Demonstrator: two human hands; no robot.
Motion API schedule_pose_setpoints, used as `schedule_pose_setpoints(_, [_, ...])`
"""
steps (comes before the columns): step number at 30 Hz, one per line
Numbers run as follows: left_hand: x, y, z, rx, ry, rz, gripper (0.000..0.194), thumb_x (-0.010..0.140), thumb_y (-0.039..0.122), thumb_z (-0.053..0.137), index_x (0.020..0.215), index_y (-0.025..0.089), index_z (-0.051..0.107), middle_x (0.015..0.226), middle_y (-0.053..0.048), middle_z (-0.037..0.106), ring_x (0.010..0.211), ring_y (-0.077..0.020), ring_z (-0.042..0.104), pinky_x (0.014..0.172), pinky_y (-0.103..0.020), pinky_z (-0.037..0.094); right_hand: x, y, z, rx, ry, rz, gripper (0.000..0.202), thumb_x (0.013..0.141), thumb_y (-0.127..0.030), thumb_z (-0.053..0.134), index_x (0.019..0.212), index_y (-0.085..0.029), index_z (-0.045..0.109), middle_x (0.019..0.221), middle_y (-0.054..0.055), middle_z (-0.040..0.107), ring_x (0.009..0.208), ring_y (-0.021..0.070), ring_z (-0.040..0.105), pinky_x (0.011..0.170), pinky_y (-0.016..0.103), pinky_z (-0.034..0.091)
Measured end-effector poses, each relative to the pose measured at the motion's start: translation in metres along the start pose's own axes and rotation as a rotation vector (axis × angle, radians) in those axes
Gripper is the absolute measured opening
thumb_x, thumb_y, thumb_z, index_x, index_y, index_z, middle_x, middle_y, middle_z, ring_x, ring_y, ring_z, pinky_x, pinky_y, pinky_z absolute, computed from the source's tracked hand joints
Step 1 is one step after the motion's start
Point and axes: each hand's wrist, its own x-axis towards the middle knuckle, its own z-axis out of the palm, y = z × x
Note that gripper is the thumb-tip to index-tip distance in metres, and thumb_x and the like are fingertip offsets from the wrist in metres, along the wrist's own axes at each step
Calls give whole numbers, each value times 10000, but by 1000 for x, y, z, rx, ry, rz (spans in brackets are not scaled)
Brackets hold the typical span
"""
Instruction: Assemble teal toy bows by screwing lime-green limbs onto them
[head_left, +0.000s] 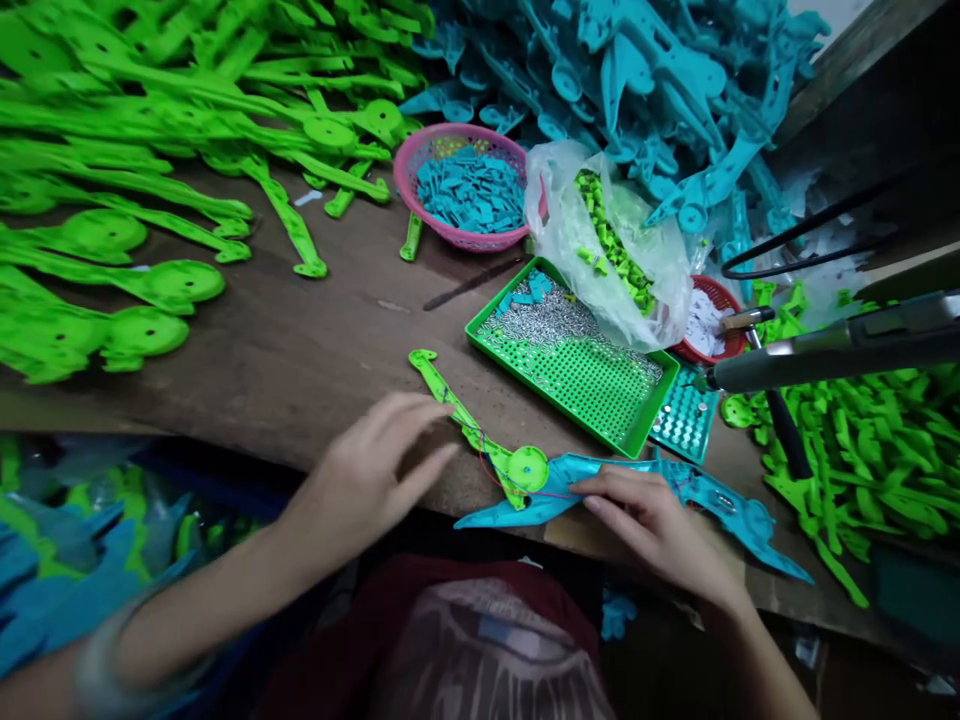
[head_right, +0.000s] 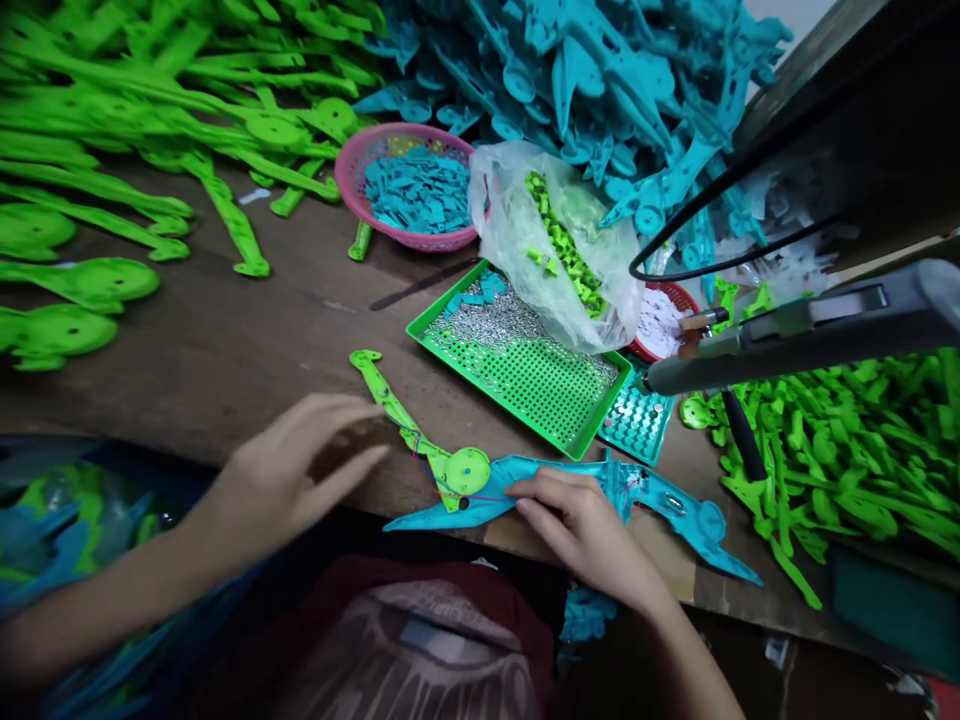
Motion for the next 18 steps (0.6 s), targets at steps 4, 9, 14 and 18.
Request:
schedule_pose_setpoints(4, [1, 1, 20, 6, -102, 441, 290, 996, 139, 512, 1274, 165, 592, 1315, -117, 664, 1278, -238, 593, 1107, -430, 488, 7, -19, -6, 79, -62, 112, 310, 960, -331, 605, 1256, -253, 653, 992, 24, 733, 845, 154, 672, 768, 277, 529])
schedule_pose_setpoints(9, [1, -9, 32, -47, -31, 453, 353, 974, 54, 527, 1322, 108, 541, 1330, -150, 652, 1292, -205, 594, 1136, -378, 479, 27, -41, 1, -48, -134, 5, 286, 947, -321, 635, 1221, -243, 663, 937, 17, 715, 826, 158, 662, 760, 274, 511])
schedule_pose_setpoints(14, [5, -20, 27, -82, -78, 414, 252, 995, 153, 543, 1233, 109, 612, 1321, -161, 644, 1213, -194, 647, 1046, -299, 539, 40, -44, 10, -210, -33, -72, 235, 1005, -301, 535, 1151, -168, 662, 951, 63, 658, 909, 182, 643, 784, 292, 488])
schedule_pose_setpoints(18, [11, -26, 25, -60, -107, 524, 214, 1016, 160, 492, 1112, 100, 674, 1253, -158, 691, 1147, -209, 686, 1010, -312, 561, 44, -51, 23, -280, -95, -52, 286, 994, -385, 555, 1162, -166, 627, 969, 60, 650, 894, 193, 647, 753, 298, 474])
